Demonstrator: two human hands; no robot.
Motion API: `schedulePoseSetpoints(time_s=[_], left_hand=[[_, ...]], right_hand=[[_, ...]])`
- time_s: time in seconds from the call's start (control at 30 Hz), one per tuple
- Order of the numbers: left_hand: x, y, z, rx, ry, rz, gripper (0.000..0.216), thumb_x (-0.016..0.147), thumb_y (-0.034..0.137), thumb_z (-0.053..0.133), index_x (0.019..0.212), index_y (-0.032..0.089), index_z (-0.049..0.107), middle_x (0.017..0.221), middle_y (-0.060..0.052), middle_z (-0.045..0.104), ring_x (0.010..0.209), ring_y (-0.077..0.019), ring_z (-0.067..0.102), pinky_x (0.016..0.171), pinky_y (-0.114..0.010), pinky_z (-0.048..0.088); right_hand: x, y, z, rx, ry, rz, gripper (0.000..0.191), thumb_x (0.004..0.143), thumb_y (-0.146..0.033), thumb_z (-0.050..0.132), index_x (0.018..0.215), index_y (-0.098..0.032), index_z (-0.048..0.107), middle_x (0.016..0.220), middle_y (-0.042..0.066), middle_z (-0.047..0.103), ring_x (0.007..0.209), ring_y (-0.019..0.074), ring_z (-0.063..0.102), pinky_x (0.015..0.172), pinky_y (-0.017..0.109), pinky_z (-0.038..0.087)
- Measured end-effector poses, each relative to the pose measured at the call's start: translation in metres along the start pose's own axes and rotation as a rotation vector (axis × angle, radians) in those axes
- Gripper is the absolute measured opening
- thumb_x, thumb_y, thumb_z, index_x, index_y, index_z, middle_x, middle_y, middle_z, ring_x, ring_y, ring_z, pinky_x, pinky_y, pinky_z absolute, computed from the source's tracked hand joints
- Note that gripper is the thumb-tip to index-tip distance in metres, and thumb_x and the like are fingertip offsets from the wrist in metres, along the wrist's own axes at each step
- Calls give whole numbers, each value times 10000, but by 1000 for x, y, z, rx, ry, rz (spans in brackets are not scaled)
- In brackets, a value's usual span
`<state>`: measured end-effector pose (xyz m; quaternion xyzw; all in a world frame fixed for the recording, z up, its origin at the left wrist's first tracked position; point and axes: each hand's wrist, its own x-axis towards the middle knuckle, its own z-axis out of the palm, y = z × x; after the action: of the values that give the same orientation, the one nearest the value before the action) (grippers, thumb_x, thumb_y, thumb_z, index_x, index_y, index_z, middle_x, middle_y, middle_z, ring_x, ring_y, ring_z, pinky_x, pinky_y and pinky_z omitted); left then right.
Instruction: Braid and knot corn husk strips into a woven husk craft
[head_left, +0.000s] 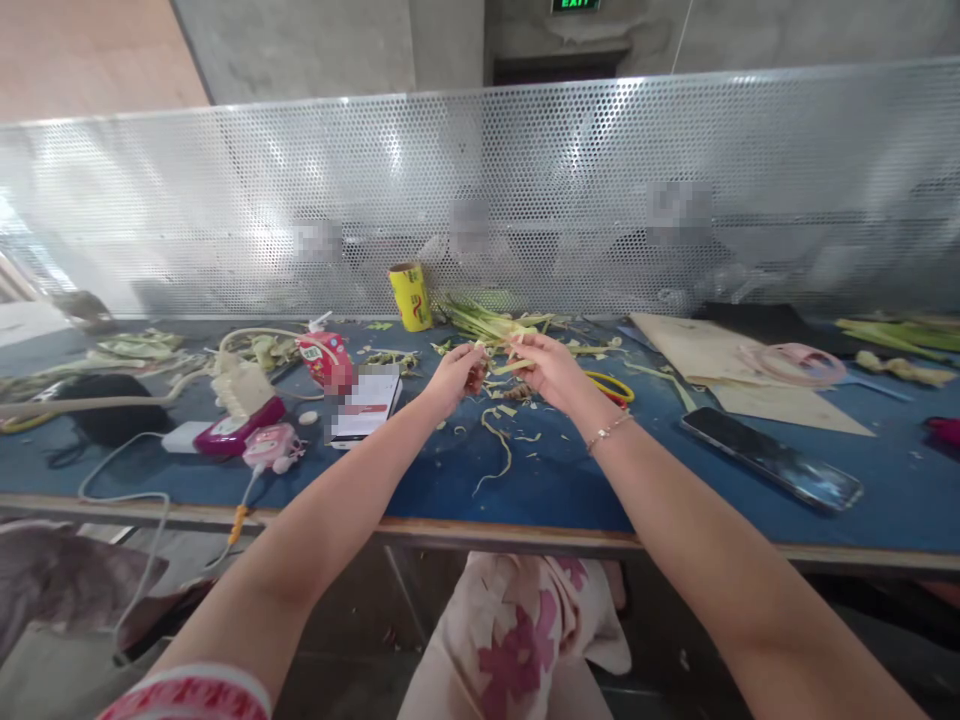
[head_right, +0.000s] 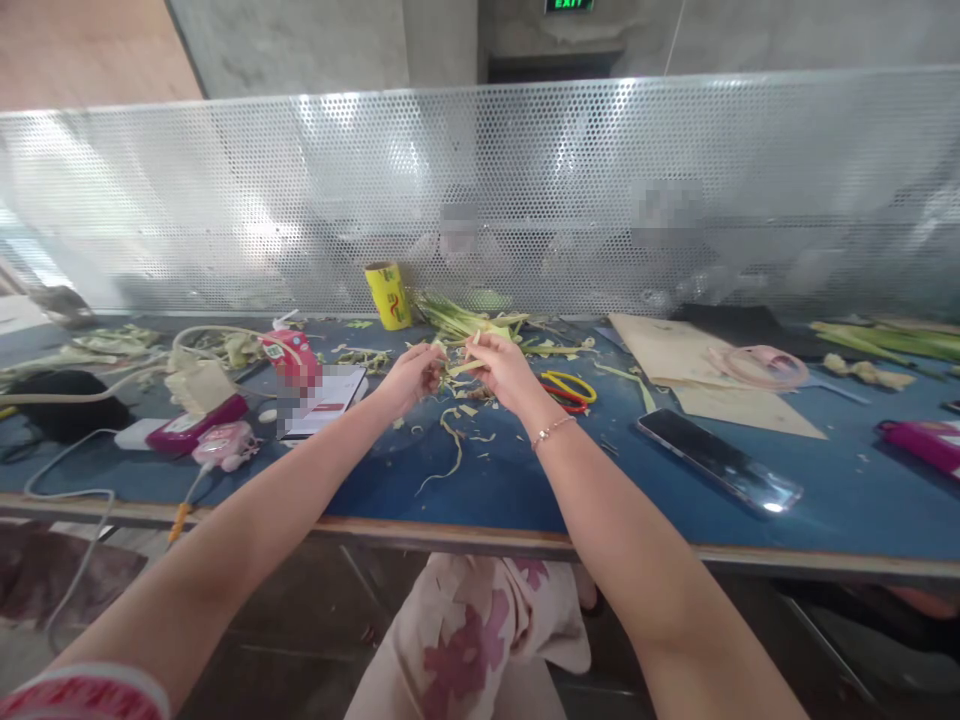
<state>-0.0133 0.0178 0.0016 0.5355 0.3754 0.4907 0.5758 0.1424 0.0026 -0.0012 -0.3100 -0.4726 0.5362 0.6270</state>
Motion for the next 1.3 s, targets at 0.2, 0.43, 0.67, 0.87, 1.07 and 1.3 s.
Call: schedulePoseSetpoints(time_s=[0.2,0.43,0.67,0.87,1.07,1.3], left_hand=[[-1,3,1,-122,-1,-83,311,767,438,639,673,165,524,470,45,441,387,-61,391,414,-199,340],[-4,3,3,-199,-2,18,145,686,77,693,755,122,574,573,21,569,473,-46,482,524,-194,447],[-5,6,1,-288,-18,79,85,728,103,674,808,101,644,665,-9,631,488,-31,484,532,-181,465],[-5,7,-2,-324,-98,101,186,739,189,692,912,123,670,751,-31,677,517,-38,512,558,-189,479],[-3,3,-1,-253,-152,129,296,663,347,766,842,118,705,726,-33,673,524,-32,499,569,-188,469],[0,0,-2,-111,-65,58,289,461,284,865,569,111,662,488,21,539,471,-41,453,486,-182,408]], right_hand=[[0,-7,1,157,8,18,236,796,-400,611,743,-172,638,695,19,613,624,104,574,659,256,520],[-1,-3,3,50,17,-30,91,680,-178,698,763,-193,664,711,-6,613,668,97,577,761,257,513],[6,14,3,-173,65,-49,122,680,-264,693,783,-202,674,790,9,646,687,117,588,738,299,492],[4,17,3,-198,-6,-50,239,642,-301,682,853,-192,657,765,-17,634,649,97,564,625,247,448],[5,17,5,-238,5,-60,207,611,-289,656,780,-172,639,667,-27,604,572,85,506,548,230,401],[0,9,7,-242,19,-21,204,584,-210,672,784,-191,638,753,-13,616,587,92,554,571,246,472]])
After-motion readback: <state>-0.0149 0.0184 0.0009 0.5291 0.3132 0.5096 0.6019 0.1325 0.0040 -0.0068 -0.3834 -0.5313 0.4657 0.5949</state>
